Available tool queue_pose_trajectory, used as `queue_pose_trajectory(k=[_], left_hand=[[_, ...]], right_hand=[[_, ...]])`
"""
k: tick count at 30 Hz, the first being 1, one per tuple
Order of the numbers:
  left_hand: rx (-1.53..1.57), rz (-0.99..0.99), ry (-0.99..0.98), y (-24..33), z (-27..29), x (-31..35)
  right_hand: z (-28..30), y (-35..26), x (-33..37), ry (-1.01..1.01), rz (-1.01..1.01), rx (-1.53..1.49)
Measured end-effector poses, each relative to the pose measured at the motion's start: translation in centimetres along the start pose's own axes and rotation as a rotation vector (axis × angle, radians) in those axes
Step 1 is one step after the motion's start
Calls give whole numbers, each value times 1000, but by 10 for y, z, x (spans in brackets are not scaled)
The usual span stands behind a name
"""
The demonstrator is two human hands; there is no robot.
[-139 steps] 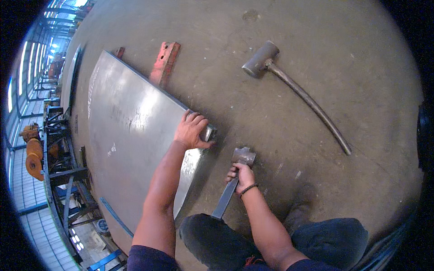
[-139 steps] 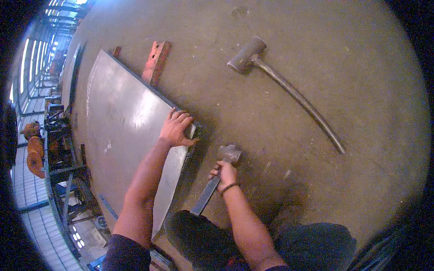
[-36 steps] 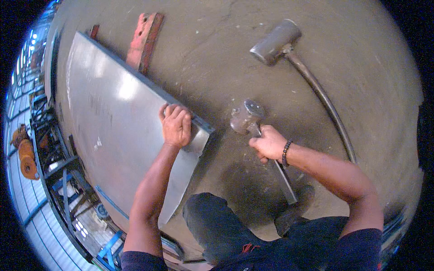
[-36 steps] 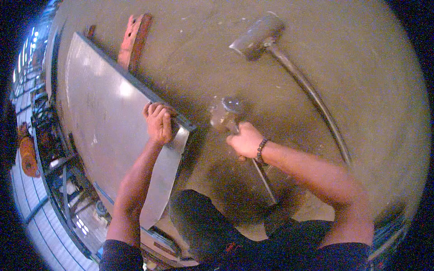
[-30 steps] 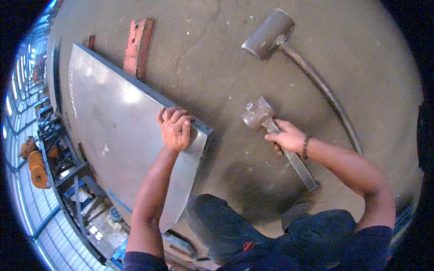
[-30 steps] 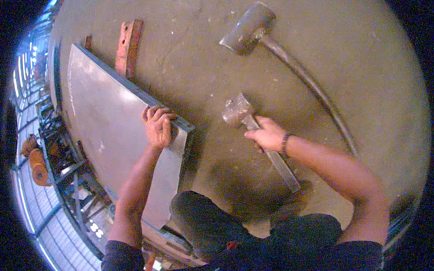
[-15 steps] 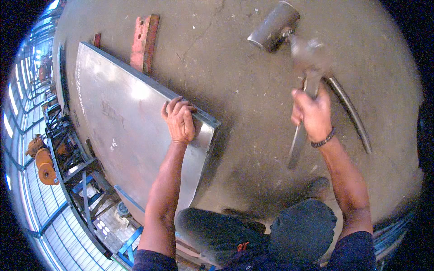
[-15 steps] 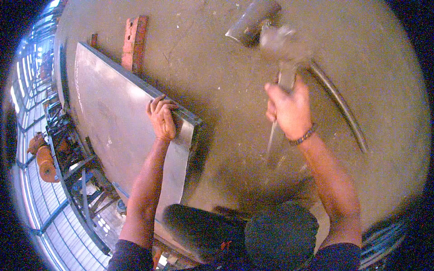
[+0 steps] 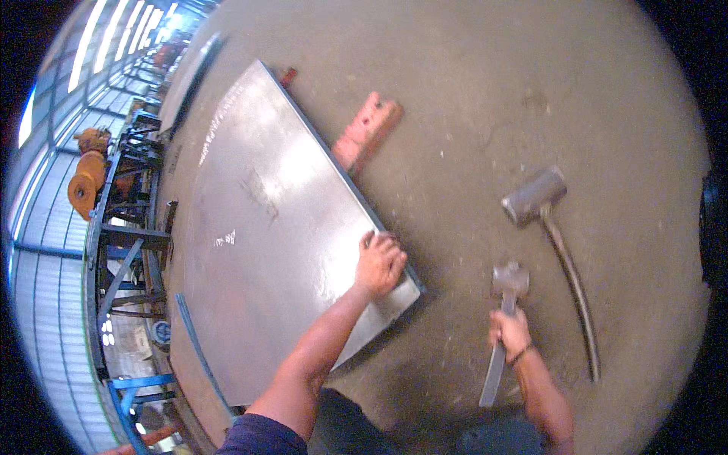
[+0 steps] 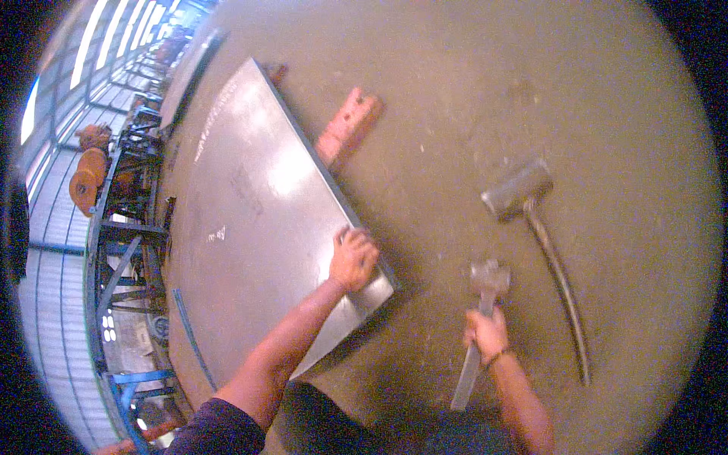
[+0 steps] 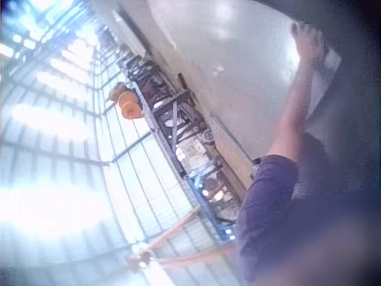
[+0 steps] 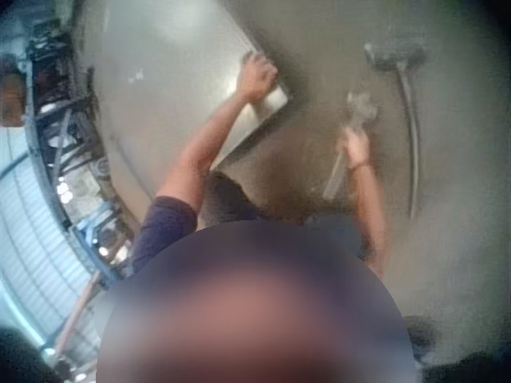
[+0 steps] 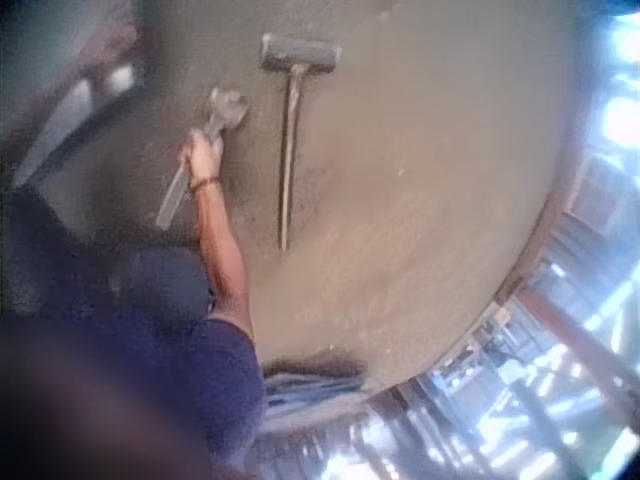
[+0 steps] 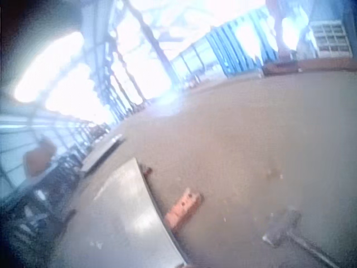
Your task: The person uses a remote control to operate an overhead crane, then manually shapes a large metal sheet on the floor using a sledgehammer and a smaller hammer. They repeatedly strike the sheet to bend and flatten it, adjusting its position as needed.
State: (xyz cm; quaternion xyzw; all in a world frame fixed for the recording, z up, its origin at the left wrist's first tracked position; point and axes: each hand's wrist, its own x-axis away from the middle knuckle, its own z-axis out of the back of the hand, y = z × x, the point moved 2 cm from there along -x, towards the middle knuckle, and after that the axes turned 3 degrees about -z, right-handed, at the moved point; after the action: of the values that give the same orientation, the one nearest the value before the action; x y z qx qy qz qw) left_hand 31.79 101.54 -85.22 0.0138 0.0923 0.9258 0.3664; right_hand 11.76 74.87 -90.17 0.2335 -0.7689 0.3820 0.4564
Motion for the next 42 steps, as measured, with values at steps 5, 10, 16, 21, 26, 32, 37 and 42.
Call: queue_pose_trajectory(k=[5, 10, 16, 21, 26, 32, 37, 42], left_hand=[[38, -2, 73, 20, 6, -10], [-109, 15, 28, 28, -3, -5], [-113, -18, -102, 48, 8, 4], [65, 425, -127, 25, 28, 29], [173, 942, -216, -8, 33, 31], [183, 955, -338, -14, 34, 15], [131, 960, -431, -24, 27, 20], [152, 1067, -439, -20, 31, -8]], right_hand=[[38, 15, 18, -6, -41, -19], [44, 24, 18, -18, 5, 70], [71, 21, -14, 26, 89, 343], [55, -6, 16, 269, 501, 1216], [-6, -23, 49, 261, 129, 1779], [-16, -76, 49, 145, -77, 1749], [-36, -118, 56, 147, -218, 1698], [24, -154, 58, 194, -392, 1678]])
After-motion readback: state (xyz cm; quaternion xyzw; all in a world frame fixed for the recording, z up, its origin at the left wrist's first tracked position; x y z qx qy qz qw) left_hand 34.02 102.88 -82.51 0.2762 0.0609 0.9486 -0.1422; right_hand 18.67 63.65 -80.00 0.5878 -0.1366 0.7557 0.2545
